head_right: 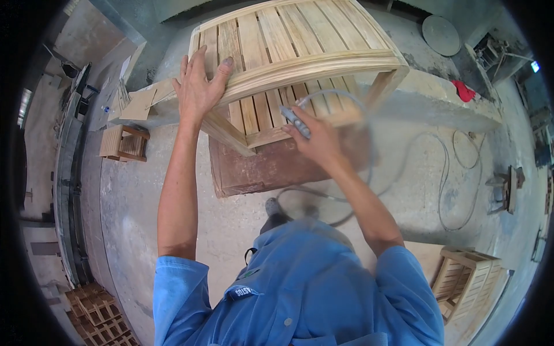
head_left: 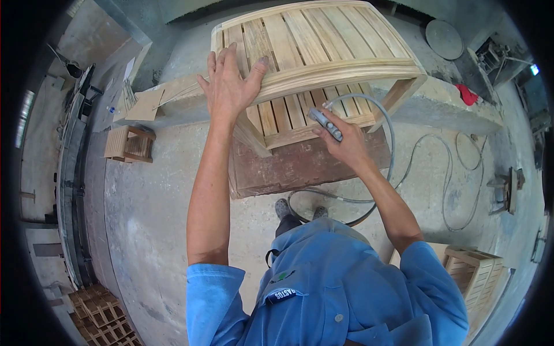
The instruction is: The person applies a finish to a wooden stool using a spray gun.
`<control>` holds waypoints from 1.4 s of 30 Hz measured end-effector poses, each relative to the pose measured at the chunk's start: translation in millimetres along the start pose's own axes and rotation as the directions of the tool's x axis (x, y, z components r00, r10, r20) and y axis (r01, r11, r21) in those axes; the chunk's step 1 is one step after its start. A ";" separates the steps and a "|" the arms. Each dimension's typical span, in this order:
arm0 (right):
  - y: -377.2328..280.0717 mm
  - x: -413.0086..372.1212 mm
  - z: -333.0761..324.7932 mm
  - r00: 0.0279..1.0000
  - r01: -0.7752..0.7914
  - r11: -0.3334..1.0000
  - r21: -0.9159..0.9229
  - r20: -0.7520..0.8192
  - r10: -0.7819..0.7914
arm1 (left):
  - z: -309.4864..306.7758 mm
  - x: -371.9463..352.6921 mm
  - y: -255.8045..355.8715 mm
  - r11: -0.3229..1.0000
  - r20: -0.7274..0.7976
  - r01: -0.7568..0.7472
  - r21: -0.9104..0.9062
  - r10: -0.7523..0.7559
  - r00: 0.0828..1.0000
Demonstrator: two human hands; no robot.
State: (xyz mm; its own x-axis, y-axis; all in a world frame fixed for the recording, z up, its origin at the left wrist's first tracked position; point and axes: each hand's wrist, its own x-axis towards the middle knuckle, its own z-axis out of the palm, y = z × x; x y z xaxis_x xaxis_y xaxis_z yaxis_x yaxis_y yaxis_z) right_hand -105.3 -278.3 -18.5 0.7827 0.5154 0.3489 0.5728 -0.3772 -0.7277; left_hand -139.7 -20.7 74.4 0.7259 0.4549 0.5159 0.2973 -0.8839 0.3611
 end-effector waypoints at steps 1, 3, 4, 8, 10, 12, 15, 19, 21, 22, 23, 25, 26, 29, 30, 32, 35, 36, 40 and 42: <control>-2.0 -9.1 -5.1 0.999 -0.017 1.000 -0.004 0.034 0.018 | 0.2 0.6 -0.8 1.000 0.000 -0.006 -0.002 0.006 1.000; -1.6 -31.1 -10.7 0.997 -0.040 0.999 -0.010 0.070 0.041 | 0.3 1.2 -1.3 1.000 0.003 -0.006 -0.003 0.006 1.000; -1.3 -44.1 -13.1 0.992 -0.046 0.999 -0.025 0.113 0.048 | 0.3 1.0 -1.5 1.000 0.002 -0.006 -0.004 0.006 1.000; 4.3 -68.7 -14.3 0.981 -0.048 0.998 -0.033 0.186 0.054 | 2.4 2.8 -4.1 1.000 -0.008 -0.020 0.007 0.020 1.000; 5.2 -59.8 -14.6 0.985 -0.041 0.998 -0.042 0.164 0.048 | 1.1 3.7 -3.3 1.000 -0.002 -0.006 0.020 0.006 1.000; 3.4 -42.2 -14.9 0.990 -0.028 0.998 -0.048 0.137 0.035 | 0.2 4.6 -4.2 0.999 0.001 -0.007 0.031 0.007 1.000; 3.6 -11.8 -12.2 0.996 -0.050 0.995 -0.089 0.063 0.055 | 1.4 5.1 -4.7 0.999 -0.002 -0.002 0.042 0.002 1.000; 18.1 20.4 0.8 0.999 -0.018 0.999 -0.049 -0.039 0.016 | 1.6 5.6 -5.4 0.999 0.014 0.015 0.049 -0.016 1.000; 21.6 23.5 3.3 0.998 -0.001 0.998 -0.056 -0.065 -0.002 | 0.9 5.6 -5.3 0.999 0.012 0.015 0.041 -0.015 1.000; 21.7 23.3 2.6 0.998 -0.008 0.998 -0.060 -0.058 0.005 | 0.9 5.5 -5.1 0.999 0.014 0.014 0.033 -0.014 1.000; 22.4 22.6 1.9 0.999 -0.016 0.998 -0.065 -0.051 0.013 | 1.5 5.7 -5.2 0.999 0.015 0.014 0.031 -0.014 1.000; 19.9 14.0 -3.6 0.999 -0.036 0.997 -0.065 -0.025 0.034 | 2.8 5.8 -5.3 0.999 0.001 0.019 0.040 -0.019 1.000; 18.4 7.7 -7.1 0.999 -0.054 0.996 -0.064 0.000 0.054 | 3.2 5.4 -5.6 0.999 0.003 0.021 0.036 -0.021 1.000; 16.0 -14.3 -15.0 0.993 -0.100 0.990 -0.099 0.046 0.105 | 2.7 5.2 -5.7 1.000 -0.007 0.010 0.014 -0.009 1.000; 14.2 -20.9 -17.9 0.993 -0.103 0.989 -0.101 0.045 0.108 | 2.9 5.8 -6.1 1.000 -0.011 0.003 0.014 -0.003 1.000; 9.1 -35.3 -23.3 0.996 -0.064 0.995 -0.083 0.060 0.069 | 3.3 6.4 -7.9 1.000 -0.004 -0.005 0.015 0.005 1.000; 3.5 -55.3 -32.8 0.985 -0.108 0.991 -0.083 0.124 0.118 | 2.3 5.1 -8.7 1.000 0.007 -0.018 0.024 0.018 1.000; 5.4 -62.8 -33.5 0.984 -0.117 0.990 -0.084 0.127 0.127 | 2.1 5.0 -8.7 1.000 -0.004 -0.024 0.019 0.024 1.000; 13.2 -76.9 -34.0 0.998 -0.017 0.999 -0.033 0.065 0.019 | 2.9 5.5 -8.5 1.000 -0.030 -0.028 0.012 0.028 0.999; 12.8 -76.8 -34.4 0.998 -0.040 0.999 -0.017 0.050 0.041 | 4.1 5.7 -9.8 0.999 -0.027 -0.031 0.017 0.031 0.999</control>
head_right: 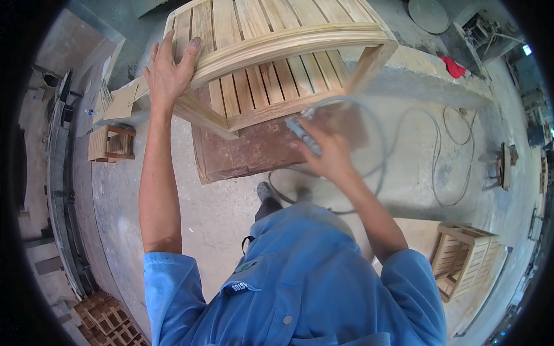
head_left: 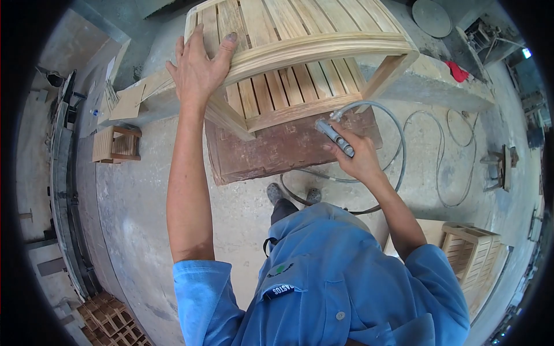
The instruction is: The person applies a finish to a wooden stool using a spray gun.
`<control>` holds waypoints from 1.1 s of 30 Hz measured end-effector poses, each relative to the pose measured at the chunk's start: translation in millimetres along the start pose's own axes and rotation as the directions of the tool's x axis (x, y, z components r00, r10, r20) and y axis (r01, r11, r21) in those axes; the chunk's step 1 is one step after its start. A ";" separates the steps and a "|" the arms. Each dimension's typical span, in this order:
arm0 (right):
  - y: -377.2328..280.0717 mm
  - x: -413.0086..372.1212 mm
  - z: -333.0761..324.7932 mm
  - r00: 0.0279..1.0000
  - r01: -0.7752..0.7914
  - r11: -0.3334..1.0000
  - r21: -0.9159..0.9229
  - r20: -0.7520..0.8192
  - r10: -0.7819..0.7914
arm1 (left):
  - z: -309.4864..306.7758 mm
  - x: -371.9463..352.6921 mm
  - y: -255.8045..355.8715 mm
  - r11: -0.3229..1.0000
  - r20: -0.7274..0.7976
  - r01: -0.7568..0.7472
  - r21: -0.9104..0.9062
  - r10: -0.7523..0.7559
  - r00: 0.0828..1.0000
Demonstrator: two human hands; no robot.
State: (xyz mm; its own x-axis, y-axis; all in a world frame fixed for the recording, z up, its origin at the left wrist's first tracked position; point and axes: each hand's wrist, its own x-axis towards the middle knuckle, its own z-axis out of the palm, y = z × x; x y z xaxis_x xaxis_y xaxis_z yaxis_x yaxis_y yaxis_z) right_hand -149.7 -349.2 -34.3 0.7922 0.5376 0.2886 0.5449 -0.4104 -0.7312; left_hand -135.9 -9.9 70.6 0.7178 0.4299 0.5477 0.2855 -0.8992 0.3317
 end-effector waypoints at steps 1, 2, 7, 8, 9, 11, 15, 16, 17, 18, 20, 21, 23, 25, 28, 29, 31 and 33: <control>-1.7 2.6 -1.1 1.000 0.020 1.000 -0.017 -0.005 -0.020 | -0.3 0.5 -0.8 1.000 0.000 -0.005 0.006 0.005 1.000; -2.6 4.1 -0.4 1.000 0.030 0.999 -0.025 -0.008 -0.030 | -0.5 0.1 -1.1 1.000 -0.001 -0.006 0.009 0.006 1.000; -13.0 13.6 8.7 0.995 0.089 0.994 0.063 -0.038 -0.087 | -3.1 0.0 3.1 1.000 0.002 0.002 -0.006 -0.002 1.000; -16.4 15.6 10.6 0.998 0.067 0.995 0.078 -0.023 -0.065 | -3.1 0.0 3.0 1.000 0.002 0.003 -0.004 -0.003 1.000; -19.3 17.8 11.8 0.998 0.067 0.995 0.080 -0.022 -0.065 | -2.6 -0.6 2.9 1.000 -0.003 -0.001 -0.008 0.001 1.000; -23.8 22.2 12.4 0.994 -0.038 0.998 -0.048 0.103 0.043 | -1.9 -1.9 3.3 1.000 -0.009 -0.005 -0.012 0.005 1.000; -13.0 13.9 22.2 0.993 -0.006 0.998 -0.059 0.117 0.013 | -3.7 -0.1 3.9 1.000 -0.014 0.001 -0.032 -0.001 1.000; -9.5 12.1 23.3 0.997 0.016 0.999 -0.043 0.079 -0.013 | -3.1 -1.2 4.0 0.999 -0.016 0.002 -0.040 -0.003 1.000; -7.6 11.5 23.3 0.999 0.038 0.999 -0.027 0.039 -0.037 | -2.9 -1.8 3.5 0.999 -0.017 0.006 -0.041 -0.006 1.000; -7.8 13.6 21.0 0.998 0.040 0.999 -0.028 0.039 -0.039 | -2.9 -1.7 3.4 0.999 -0.013 0.004 -0.036 -0.004 1.000; -10.5 23.1 13.5 1.000 0.021 1.000 0.005 0.013 -0.021 | -2.7 0.1 3.5 0.999 -0.011 -0.004 -0.032 0.004 1.000; -10.9 28.7 10.9 1.000 0.020 1.000 0.003 0.009 -0.020 | -2.2 -0.1 3.6 1.000 -0.015 0.000 -0.023 -0.001 1.000; -10.8 43.1 6.8 1.000 -0.004 0.996 -0.091 -0.030 0.001 | -1.0 -0.7 3.9 1.000 -0.020 0.006 -0.018 -0.006 1.000; -11.9 58.7 5.7 0.997 -0.069 0.995 -0.078 -0.034 0.066 | -2.6 -1.0 5.4 1.000 -0.012 0.016 -0.017 -0.016 1.000; -3.0 84.9 16.3 0.992 -0.103 0.994 -0.033 -0.082 0.100 | -2.9 -1.5 6.2 1.000 -0.014 0.026 -0.009 -0.026 1.000; 2.3 92.9 22.7 0.989 -0.076 0.997 -0.007 -0.126 0.074 | -2.8 -1.5 6.0 1.000 -0.015 0.027 -0.008 -0.027 1.000; 10.4 110.2 35.7 0.987 -0.023 1.000 0.002 -0.159 0.023 | -2.6 -0.9 5.8 0.999 -0.007 0.034 -0.007 -0.034 0.999; 7.9 119.8 41.3 0.981 0.030 1.000 0.008 -0.192 -0.028 | -3.0 -0.9 6.1 0.999 -0.009 0.034 -0.003 -0.034 0.999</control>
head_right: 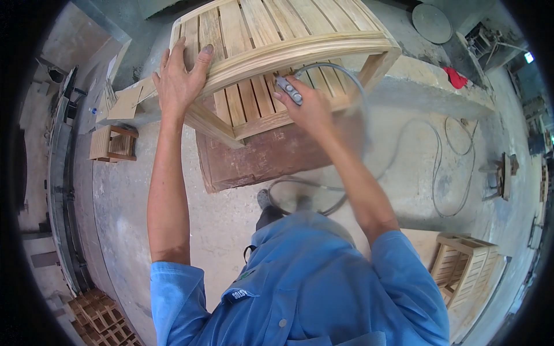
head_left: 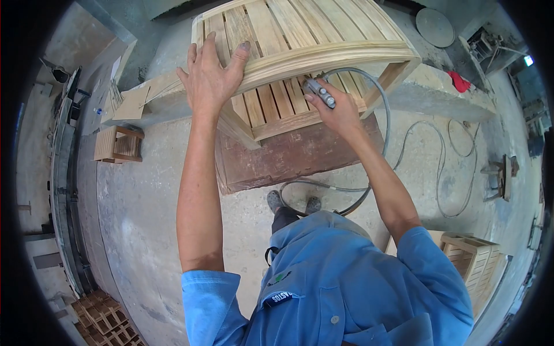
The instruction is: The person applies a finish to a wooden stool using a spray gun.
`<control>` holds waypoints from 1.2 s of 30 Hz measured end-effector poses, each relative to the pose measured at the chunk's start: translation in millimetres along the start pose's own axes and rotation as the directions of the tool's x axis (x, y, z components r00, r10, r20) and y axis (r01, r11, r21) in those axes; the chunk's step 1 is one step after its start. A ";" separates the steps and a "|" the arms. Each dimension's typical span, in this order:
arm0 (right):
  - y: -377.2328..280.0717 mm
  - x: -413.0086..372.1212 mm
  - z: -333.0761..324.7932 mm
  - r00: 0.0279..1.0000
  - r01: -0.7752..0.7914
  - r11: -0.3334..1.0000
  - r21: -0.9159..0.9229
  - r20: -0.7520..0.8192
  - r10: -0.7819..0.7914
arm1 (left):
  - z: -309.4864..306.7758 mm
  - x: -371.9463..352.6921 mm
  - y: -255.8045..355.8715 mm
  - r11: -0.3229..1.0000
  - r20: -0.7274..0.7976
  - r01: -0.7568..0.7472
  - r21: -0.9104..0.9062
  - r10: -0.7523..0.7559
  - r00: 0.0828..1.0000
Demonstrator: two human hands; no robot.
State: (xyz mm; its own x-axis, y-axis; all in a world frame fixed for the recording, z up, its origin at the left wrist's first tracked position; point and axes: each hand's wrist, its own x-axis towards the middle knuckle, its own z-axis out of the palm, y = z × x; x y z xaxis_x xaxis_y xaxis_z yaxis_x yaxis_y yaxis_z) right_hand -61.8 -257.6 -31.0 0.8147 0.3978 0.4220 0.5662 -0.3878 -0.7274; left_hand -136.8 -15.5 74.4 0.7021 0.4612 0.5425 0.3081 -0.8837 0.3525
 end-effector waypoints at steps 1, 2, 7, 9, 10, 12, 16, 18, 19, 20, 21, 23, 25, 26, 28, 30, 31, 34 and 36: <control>-4.9 4.4 0.3 0.998 -0.040 0.999 -0.031 0.047 0.041 | -0.2 0.1 0.2 1.000 -0.001 -0.001 0.004 0.001 1.000; -9.0 8.1 0.0 0.992 -0.078 0.995 -0.064 0.094 0.084 | -0.2 0.0 0.6 1.000 -0.003 0.002 0.005 -0.002 1.000; -9.0 14.3 1.0 0.986 -0.093 0.992 -0.082 0.134 0.104 | 0.9 -0.1 -0.1 1.000 -0.006 0.015 0.012 -0.015 1.000; -0.1 8.9 1.5 0.987 -0.086 0.993 -0.079 0.133 0.096 | 0.1 -0.4 0.4 1.000 -0.002 0.015 0.006 -0.015 1.000; 4.7 3.4 1.3 0.994 -0.038 0.997 -0.066 0.100 0.044 | -0.5 0.4 0.6 1.000 -0.001 0.015 0.001 -0.015 1.000; 6.8 -7.6 -6.2 0.998 0.007 0.998 -0.055 0.064 -0.004 | 0.7 1.1 -0.4 1.000 -0.009 0.006 0.000 -0.006 1.000; -9.5 -25.3 -37.4 0.974 -0.140 0.982 -0.130 0.163 0.160 | 0.4 2.5 -1.1 1.000 0.002 0.005 0.011 -0.005 1.000; -8.1 -31.0 -47.5 0.968 -0.167 0.976 -0.142 0.163 0.190 | -1.5 3.3 -0.2 1.000 0.015 0.003 0.016 -0.004 1.000; -3.5 -34.9 -51.0 0.983 -0.143 0.982 -0.120 0.097 0.155 | -2.2 3.3 0.1 1.000 0.028 0.008 0.025 -0.009 1.000; 0.2 -37.0 -55.0 0.993 -0.114 0.988 -0.101 0.030 0.117 | -2.8 3.8 0.4 1.000 0.027 0.002 0.020 -0.002 1.000; 2.3 -37.1 -59.4 0.993 -0.115 0.988 -0.103 0.024 0.118 | -3.3 4.8 0.2 0.999 0.029 0.009 0.031 -0.009 1.000; 7.0 -38.3 -66.8 0.990 -0.143 0.980 -0.138 -0.019 0.142 | -3.0 4.5 0.3 0.999 0.033 0.008 0.037 -0.009 0.999; 9.7 -36.5 -70.2 0.989 -0.145 0.977 -0.158 -0.041 0.141 | -2.4 4.5 -0.2 0.999 0.031 0.009 0.034 -0.010 0.999; 10.8 -35.5 -71.4 0.989 -0.146 0.974 -0.176 -0.055 0.138 | -1.7 4.9 -1.8 1.000 0.032 0.003 0.030 -0.004 0.999; 7.2 -32.2 -74.8 0.990 -0.134 0.977 -0.163 -0.067 0.125 | -2.1 6.4 -3.3 0.999 0.034 -0.002 0.046 0.001 0.999; 5.8 -30.0 -76.6 0.991 -0.124 0.981 -0.151 -0.075 0.113 | -2.0 7.5 -4.0 0.999 0.040 -0.003 0.040 0.002 0.999; 5.9 -29.9 -77.0 0.992 -0.114 0.982 -0.148 -0.080 0.103 | -1.8 7.4 -4.1 0.999 0.045 0.000 0.038 -0.002 0.999; 5.8 -37.3 -84.1 0.993 -0.109 0.981 -0.162 -0.059 0.101 | 0.3 8.6 -7.3 0.999 0.043 -0.005 0.047 0.003 0.999; 4.4 -47.4 -91.7 0.993 -0.114 0.977 -0.181 -0.033 0.110 | -0.5 9.2 -7.8 0.999 0.049 -0.006 0.039 0.004 0.999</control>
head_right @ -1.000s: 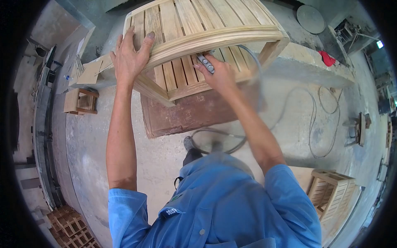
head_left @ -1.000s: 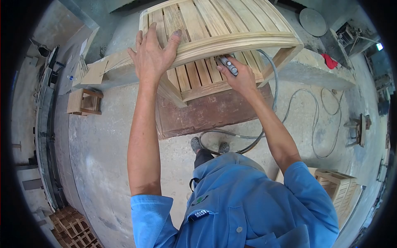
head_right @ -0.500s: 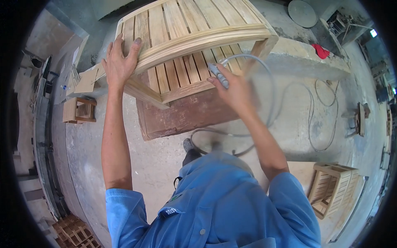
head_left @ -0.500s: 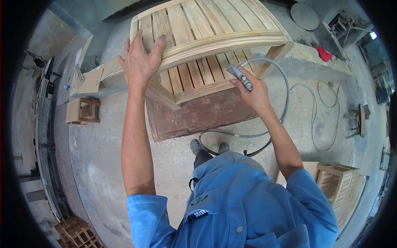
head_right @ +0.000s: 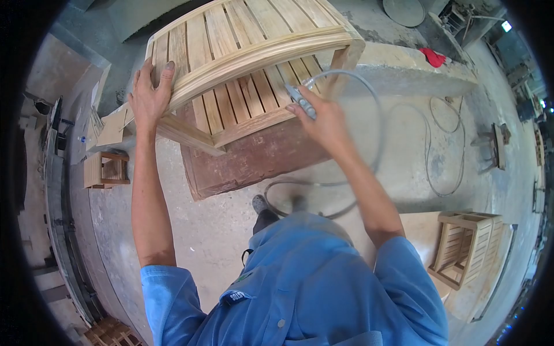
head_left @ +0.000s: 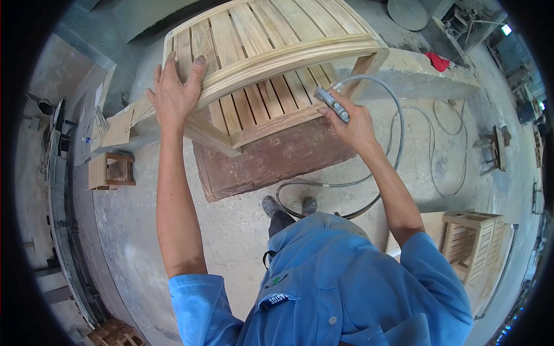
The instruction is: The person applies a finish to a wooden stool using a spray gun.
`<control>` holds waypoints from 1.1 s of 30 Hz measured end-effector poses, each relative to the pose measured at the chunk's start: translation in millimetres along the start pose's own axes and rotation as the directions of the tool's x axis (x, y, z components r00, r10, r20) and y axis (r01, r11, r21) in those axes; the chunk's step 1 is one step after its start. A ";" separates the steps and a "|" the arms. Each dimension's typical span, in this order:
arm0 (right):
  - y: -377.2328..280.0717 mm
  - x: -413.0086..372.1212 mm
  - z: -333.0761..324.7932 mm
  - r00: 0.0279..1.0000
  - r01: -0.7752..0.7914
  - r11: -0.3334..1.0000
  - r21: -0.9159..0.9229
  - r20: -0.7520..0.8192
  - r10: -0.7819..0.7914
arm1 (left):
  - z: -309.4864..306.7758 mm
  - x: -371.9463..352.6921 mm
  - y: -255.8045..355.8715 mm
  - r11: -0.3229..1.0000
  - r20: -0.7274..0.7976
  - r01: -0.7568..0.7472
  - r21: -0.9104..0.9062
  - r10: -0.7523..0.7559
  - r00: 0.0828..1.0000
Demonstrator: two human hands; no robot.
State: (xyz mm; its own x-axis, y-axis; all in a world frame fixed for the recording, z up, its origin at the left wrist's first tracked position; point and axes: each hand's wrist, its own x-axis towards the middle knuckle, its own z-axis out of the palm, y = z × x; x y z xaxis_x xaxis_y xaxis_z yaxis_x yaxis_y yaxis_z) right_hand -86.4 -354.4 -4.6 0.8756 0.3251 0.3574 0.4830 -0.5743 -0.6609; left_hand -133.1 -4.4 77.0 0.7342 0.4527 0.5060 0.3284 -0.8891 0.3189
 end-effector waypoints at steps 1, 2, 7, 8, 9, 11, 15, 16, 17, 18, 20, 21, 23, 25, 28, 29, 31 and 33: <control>0.7 -7.8 -4.5 0.999 -0.026 1.000 0.012 0.033 0.026 | -0.3 -0.3 0.0 1.000 0.004 0.001 -0.005 -0.001 1.000; 1.9 -16.2 -9.1 0.996 -0.054 0.998 0.021 0.066 0.052 | 0.6 -0.8 -0.8 1.000 0.008 0.003 -0.010 -0.003 1.000; 22.2 -51.8 -17.3 0.995 -0.018 1.000 0.017 0.103 0.016 | 4.2 -2.1 -1.6 0.997 -0.052 -0.029 0.070 0.033 0.998; 24.4 -52.9 -17.2 0.995 0.009 1.000 -0.006 0.104 -0.008 | 4.4 -2.7 -1.1 0.997 -0.054 -0.027 0.066 0.030 0.998; 23.6 -49.2 -16.5 0.995 0.012 1.000 -0.009 0.103 -0.011 | 4.2 -3.6 -0.1 0.998 -0.047 -0.020 0.067 0.023 0.999; 18.9 -32.4 -10.8 0.992 -0.051 0.998 -0.045 0.109 0.056 | 1.9 -3.3 3.1 0.998 -0.049 -0.015 0.067 0.018 0.999; -6.0 10.6 6.4 0.995 -0.059 0.997 -0.044 0.075 0.062 | -2.6 -4.3 6.0 1.000 -0.013 -0.002 0.008 0.002 1.000; -5.6 20.9 14.5 1.000 0.012 0.999 -0.045 0.017 -0.011 | -2.6 -4.9 6.6 1.000 -0.011 0.002 0.000 -0.002 1.000; -4.6 29.6 21.9 0.996 0.082 0.995 -0.050 -0.041 -0.085 | -2.2 -5.7 7.2 1.000 -0.019 0.006 -0.001 -0.006 1.000; -4.5 37.2 27.6 0.995 0.090 0.995 -0.050 -0.042 -0.092 | -2.1 -6.1 7.6 1.000 -0.025 0.002 -0.007 -0.002 1.000; -4.1 49.5 36.4 0.995 0.090 0.991 -0.099 -0.037 -0.094 | -3.0 -6.6 8.5 1.000 -0.036 0.002 -0.015 -0.003 0.999; -3.1 52.9 39.8 0.995 0.094 0.991 -0.100 -0.037 -0.098 | -3.1 -7.4 9.1 1.000 -0.038 0.003 -0.019 -0.003 0.999; -0.6 56.9 44.2 0.997 0.071 0.988 -0.135 -0.015 -0.073 | -2.8 -8.6 9.6 1.000 -0.040 0.004 -0.026 -0.005 0.999; 0.5 55.6 43.6 0.998 0.060 0.989 -0.133 -0.002 -0.060 | -2.8 -8.4 9.2 1.000 -0.041 0.001 -0.018 -0.002 0.999; 5.7 48.7 40.1 0.999 0.044 0.991 -0.123 0.010 -0.043 | -3.8 -7.8 9.0 1.000 -0.044 -0.004 -0.029 0.002 0.999; 7.9 44.3 38.4 0.999 0.039 0.993 -0.114 0.006 -0.038 | -3.9 -7.5 8.9 0.999 -0.037 -0.004 -0.033 0.003 0.999; 10.1 34.1 31.5 1.000 0.026 0.992 -0.120 0.004 -0.025 | -3.9 -6.8 8.1 1.000 -0.045 -0.004 -0.029 0.003 0.999; 12.0 22.1 25.0 1.000 0.010 0.993 -0.121 0.002 -0.010 | -2.4 -6.8 6.8 1.000 -0.033 -0.006 -0.028 0.005 0.999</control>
State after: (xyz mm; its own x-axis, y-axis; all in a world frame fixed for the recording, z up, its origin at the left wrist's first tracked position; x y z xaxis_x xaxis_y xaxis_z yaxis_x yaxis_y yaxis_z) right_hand -61.5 -335.3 -21.1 0.8705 0.3322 0.3632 0.4898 -0.6573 -0.5728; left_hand -137.3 -13.4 77.7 0.7157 0.4506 0.5336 0.3077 -0.8893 0.3382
